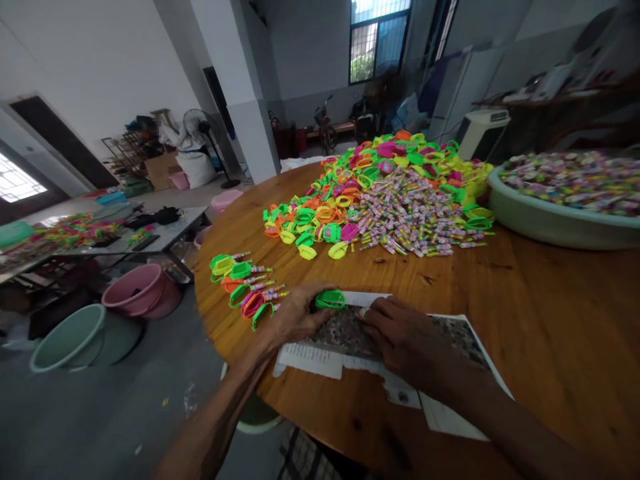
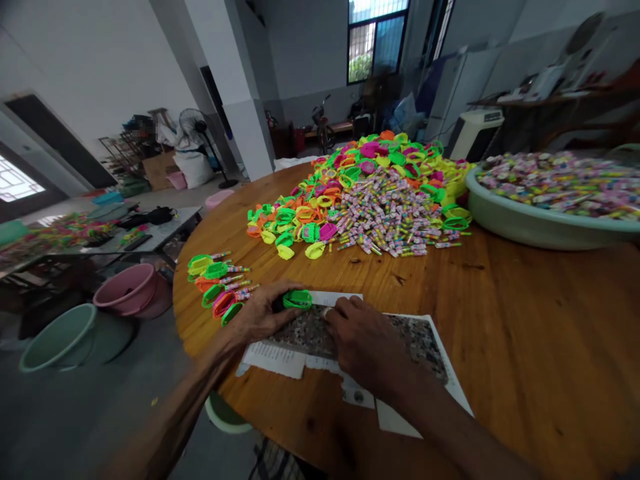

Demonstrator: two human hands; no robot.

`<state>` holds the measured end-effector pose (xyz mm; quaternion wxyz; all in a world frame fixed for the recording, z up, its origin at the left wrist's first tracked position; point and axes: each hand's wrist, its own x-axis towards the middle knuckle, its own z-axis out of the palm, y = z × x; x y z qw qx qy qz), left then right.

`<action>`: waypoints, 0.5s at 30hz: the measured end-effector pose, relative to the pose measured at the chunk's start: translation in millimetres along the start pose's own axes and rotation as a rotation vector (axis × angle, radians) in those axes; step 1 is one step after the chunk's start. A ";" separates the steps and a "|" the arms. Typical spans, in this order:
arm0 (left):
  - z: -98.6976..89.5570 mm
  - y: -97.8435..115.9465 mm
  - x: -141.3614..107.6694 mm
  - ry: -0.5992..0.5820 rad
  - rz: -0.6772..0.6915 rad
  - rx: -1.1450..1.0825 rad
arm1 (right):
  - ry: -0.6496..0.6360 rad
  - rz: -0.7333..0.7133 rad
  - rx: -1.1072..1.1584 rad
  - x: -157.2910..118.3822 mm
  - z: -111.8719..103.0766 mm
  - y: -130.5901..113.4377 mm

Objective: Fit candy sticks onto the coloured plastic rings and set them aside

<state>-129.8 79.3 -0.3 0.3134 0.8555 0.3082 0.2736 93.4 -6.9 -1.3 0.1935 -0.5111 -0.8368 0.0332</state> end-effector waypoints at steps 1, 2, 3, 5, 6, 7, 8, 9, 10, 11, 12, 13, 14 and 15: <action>0.7 0.2 0.1 -0.001 0.000 0.008 | -0.023 -0.015 -0.018 -0.3 -4.8 -0.1; 1.3 0.6 0.2 0.002 0.004 0.021 | -0.039 -0.020 -0.044 -1.4 -9.7 -0.4; 1.9 1.2 0.1 0.006 0.006 0.037 | -0.045 -0.013 -0.075 -3.3 -14.3 -1.0; 2.7 2.4 -0.2 0.013 0.006 0.068 | -0.039 0.034 -0.138 -8.7 -20.5 -3.3; 2.9 2.9 -0.5 0.014 0.005 0.081 | -0.029 0.066 -0.162 -11.7 -21.6 -5.2; 3.1 3.2 -0.8 0.012 0.007 0.089 | -0.015 0.103 -0.182 -14.5 -21.1 -7.5; 3.2 3.3 -1.0 0.008 0.012 0.093 | -0.003 0.147 -0.198 -16.6 -19.4 -10.2; 3.4 3.2 -1.2 0.007 0.020 0.097 | 0.003 0.196 -0.209 -17.8 -16.7 -13.0; 3.5 2.9 -1.3 0.012 0.028 0.101 | 0.002 0.246 -0.217 -18.0 -13.4 -15.8; 3.6 2.5 -1.4 0.018 0.037 0.104 | -0.001 0.293 -0.223 -17.3 -9.9 -18.3; 3.8 1.9 -1.4 0.019 0.046 0.103 | -0.008 0.329 -0.225 -15.8 -6.7 -20.2; 3.9 1.3 -1.4 0.016 0.055 0.097 | -0.011 0.347 -0.221 -13.9 -3.9 -21.4; 4.0 0.6 -1.3 0.008 0.060 0.089 | -0.007 0.348 -0.214 -11.9 -1.6 -21.7; 4.2 -0.3 -1.4 -0.005 0.061 0.079 | 0.002 0.337 -0.201 -10.2 0.1 -21.2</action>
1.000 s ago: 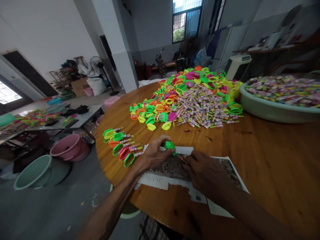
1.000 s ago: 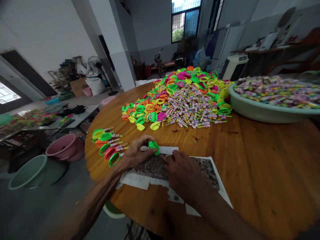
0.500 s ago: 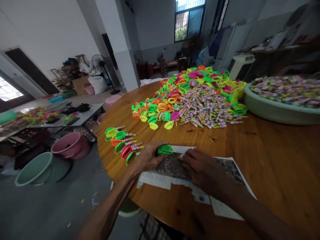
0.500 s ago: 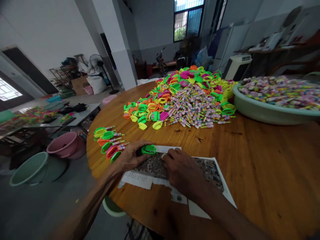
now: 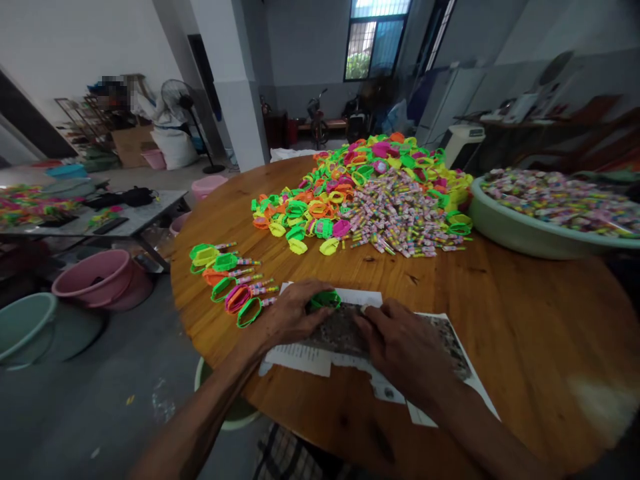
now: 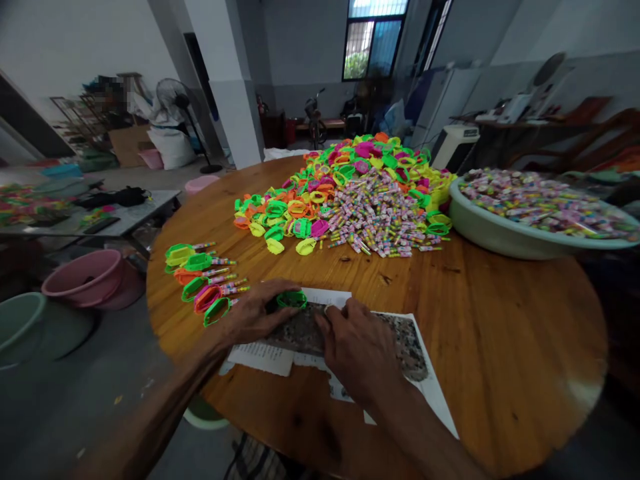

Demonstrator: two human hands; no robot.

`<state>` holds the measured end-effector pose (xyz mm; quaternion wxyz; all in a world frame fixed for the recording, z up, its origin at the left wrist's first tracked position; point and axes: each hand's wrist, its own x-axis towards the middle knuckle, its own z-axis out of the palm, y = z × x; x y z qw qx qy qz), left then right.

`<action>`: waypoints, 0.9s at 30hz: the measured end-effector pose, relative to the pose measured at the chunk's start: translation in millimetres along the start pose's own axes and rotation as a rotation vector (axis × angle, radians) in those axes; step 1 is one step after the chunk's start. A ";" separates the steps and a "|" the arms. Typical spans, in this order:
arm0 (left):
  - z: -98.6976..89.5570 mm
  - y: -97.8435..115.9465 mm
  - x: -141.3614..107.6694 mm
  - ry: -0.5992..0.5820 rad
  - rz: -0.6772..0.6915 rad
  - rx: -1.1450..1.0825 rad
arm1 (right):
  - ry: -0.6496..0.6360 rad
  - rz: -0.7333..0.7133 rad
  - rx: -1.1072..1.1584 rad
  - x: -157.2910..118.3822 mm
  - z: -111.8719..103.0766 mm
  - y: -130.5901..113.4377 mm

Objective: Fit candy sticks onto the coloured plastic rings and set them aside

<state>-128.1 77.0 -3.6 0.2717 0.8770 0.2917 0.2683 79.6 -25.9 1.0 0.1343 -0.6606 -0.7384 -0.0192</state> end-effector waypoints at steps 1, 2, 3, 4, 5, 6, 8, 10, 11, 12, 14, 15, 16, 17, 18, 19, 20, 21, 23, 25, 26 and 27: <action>0.4 -0.9 -0.1 -0.011 -0.002 -0.009 | 0.008 -0.023 0.027 1.5 1.5 0.5; 0.9 -1.9 -0.3 -0.017 -0.007 -0.017 | 0.014 -0.055 0.068 2.7 2.7 1.8; 1.7 -2.9 -0.4 -0.016 -0.013 -0.021 | 0.017 -0.085 0.117 3.4 3.7 3.6; 2.6 -3.7 -0.5 -0.012 -0.016 -0.023 | 0.025 -0.107 0.169 3.7 4.5 5.7; 3.6 -4.3 -0.5 -0.011 -0.014 -0.023 | 0.037 -0.116 0.215 3.7 5.1 7.6; 4.6 -4.6 -0.4 -0.009 -0.010 -0.021 | 0.055 -0.113 0.245 3.4 5.5 9.3; 6.1 -4.3 0.2 -0.013 -0.006 -0.012 | 0.078 -0.095 0.246 2.5 5.8 11.3; 6.4 -2.9 1.0 -0.019 -0.017 -0.002 | 0.059 -0.103 0.214 1.9 5.8 11.6; 6.2 -2.0 1.4 -0.021 -0.027 0.002 | 0.040 -0.119 0.213 2.0 5.8 11.3; 5.7 -1.1 1.7 -0.025 -0.039 0.006 | 0.031 -0.136 0.230 2.3 5.8 10.8; 4.6 0.6 1.8 -0.031 -0.049 0.012 | 0.052 -0.158 0.309 3.8 6.0 9.9; 4.0 1.4 1.6 -0.031 -0.045 0.014 | 0.069 -0.168 0.362 4.8 6.2 9.6; 3.6 2.0 1.3 -0.030 -0.038 0.014 | 0.082 -0.176 0.415 5.9 6.4 9.3; 3.4 2.6 0.9 -0.026 -0.031 0.015 | 0.088 -0.186 0.463 7.1 6.6 9.2; 3.4 3.1 0.6 -0.022 -0.023 0.013 | 0.084 -0.200 0.501 8.2 6.9 9.0; 3.6 3.6 0.3 -0.016 -0.018 0.011 | 0.079 -0.216 0.525 9.3 7.4 8.8; 3.8 4.0 0.1 -0.013 -0.017 0.010 | 0.078 -0.230 0.534 10.3 8.2 8.5; 4.0 4.3 0.0 -0.012 -0.016 0.009 | 0.082 -0.241 0.530 11.1 9.1 8.2; 4.2 5.1 0.2 -0.015 -0.015 0.005 | 0.087 -0.260 0.497 12.7 11.5 7.2; 3.7 5.9 0.8 -0.017 -0.019 0.005 | 0.082 -0.272 0.454 13.8 14.0 6.4; 3.2 6.4 1.0 -0.023 -0.022 0.004 | 0.075 -0.277 0.435 14.2 15.0 6.2; 2.6 6.9 1.1 -0.028 -0.025 0.004 | 0.068 -0.283 0.421 14.4 15.7 6.2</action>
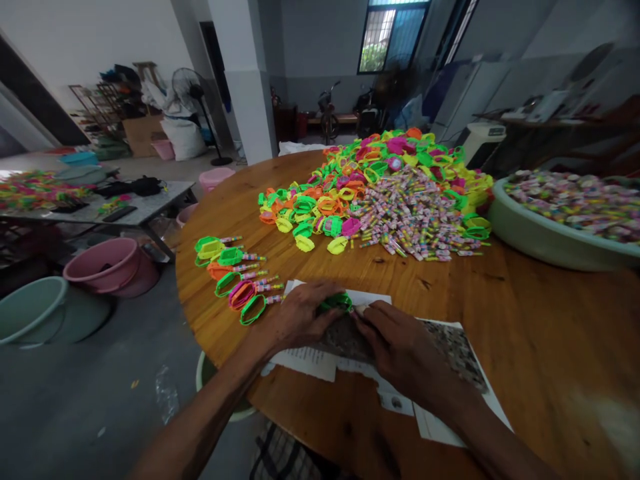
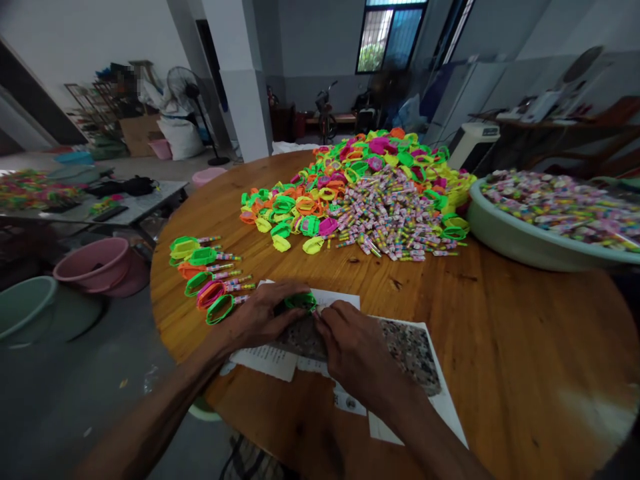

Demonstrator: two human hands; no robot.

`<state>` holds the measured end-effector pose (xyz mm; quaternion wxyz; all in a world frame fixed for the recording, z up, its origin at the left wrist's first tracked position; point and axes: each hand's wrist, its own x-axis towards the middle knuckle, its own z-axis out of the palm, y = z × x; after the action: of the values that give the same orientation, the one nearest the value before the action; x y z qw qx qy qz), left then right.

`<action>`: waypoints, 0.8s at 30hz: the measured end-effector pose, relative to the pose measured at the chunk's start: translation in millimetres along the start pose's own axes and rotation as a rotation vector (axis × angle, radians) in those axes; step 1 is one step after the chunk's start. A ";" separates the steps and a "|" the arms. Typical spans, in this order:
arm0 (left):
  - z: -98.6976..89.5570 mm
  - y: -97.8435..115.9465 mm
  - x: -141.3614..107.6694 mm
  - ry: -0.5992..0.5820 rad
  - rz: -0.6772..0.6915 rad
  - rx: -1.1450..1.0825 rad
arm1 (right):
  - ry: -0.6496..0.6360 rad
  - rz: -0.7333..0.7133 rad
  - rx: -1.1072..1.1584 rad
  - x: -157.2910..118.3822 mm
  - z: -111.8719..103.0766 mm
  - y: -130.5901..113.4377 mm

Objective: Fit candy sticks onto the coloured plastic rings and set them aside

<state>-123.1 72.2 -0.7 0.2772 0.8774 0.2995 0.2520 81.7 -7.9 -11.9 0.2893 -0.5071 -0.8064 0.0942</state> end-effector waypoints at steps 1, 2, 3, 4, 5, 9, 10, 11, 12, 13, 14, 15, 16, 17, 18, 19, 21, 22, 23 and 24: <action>-0.7 0.5 0.0 -0.005 -0.006 0.002 | -0.004 -0.006 -0.011 0.0 0.4 0.4; -1.3 0.9 0.0 -0.008 -0.011 0.004 | -0.009 -0.012 -0.023 -0.2 0.5 0.8; -1.9 1.4 -0.1 -0.012 -0.016 0.007 | -0.014 -0.020 -0.040 -0.3 0.5 1.2; -2.3 2.0 0.0 -0.014 -0.021 0.008 | -0.018 -0.030 -0.062 -0.4 0.4 1.5; -2.5 2.7 0.3 -0.016 -0.027 0.005 | -0.017 -0.043 -0.091 -0.4 0.3 1.6; 0.2 10.4 5.8 -0.009 -0.138 0.003 | 0.015 -0.121 -0.198 0.9 1.6 1.1; 1.9 13.8 8.1 0.003 -0.193 0.022 | 0.025 -0.137 -0.214 1.0 2.4 1.2; 4.1 17.7 10.7 0.008 -0.253 0.053 | 0.037 -0.148 -0.227 0.7 3.5 2.0; 6.6 21.8 13.2 0.004 -0.304 0.093 | 0.053 -0.157 -0.238 0.1 4.8 3.5; 9.3 25.8 15.5 -0.004 -0.344 0.140 | 0.070 -0.166 -0.245 -0.9 6.3 6.0; 12.1 29.6 17.4 -0.012 -0.370 0.186 | 0.085 -0.176 -0.251 -2.1 8.1 9.4; 14.9 32.8 18.9 -0.020 -0.387 0.228 | 0.092 -0.183 -0.258 -3.5 10.0 13.8; 17.5 35.4 19.7 -0.018 -0.402 0.263 | 0.086 -0.192 -0.265 -4.7 12.2 18.6; 19.9 37.4 20.0 -0.015 -0.416 0.286 | 0.066 -0.205 -0.276 -5.9 14.5 23.6; 21.8 38.7 19.9 -0.009 -0.429 0.297 | 0.041 -0.223 -0.296 -6.7 17.0 28.3; 23.3 39.5 19.5 -0.007 -0.441 0.300 | 0.019 -0.248 -0.320 -7.2 19.4 32.2; 24.9 39.4 18.7 -0.015 -0.452 0.294 | 0.003 -0.292 -0.375 -7.1 23.5 36.8; 25.1 38.6 18.5 -0.017 -0.450 0.287 | 0.016 -0.296 -0.405 -6.4 25.1 37.4; 25.1 37.5 18.4 -0.017 -0.444 0.277 | 0.035 -0.292 -0.432 -5.3 26.3 37.0; 25.1 36.0 18.5 -0.016 -0.439 0.265 | 0.052 -0.288 -0.453 -4.0 27.1 36.1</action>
<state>-81.2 52.1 9.4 0.2104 0.8218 0.5112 0.1376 95.3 9.4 -51.6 0.1995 -0.4414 -0.8629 -0.1440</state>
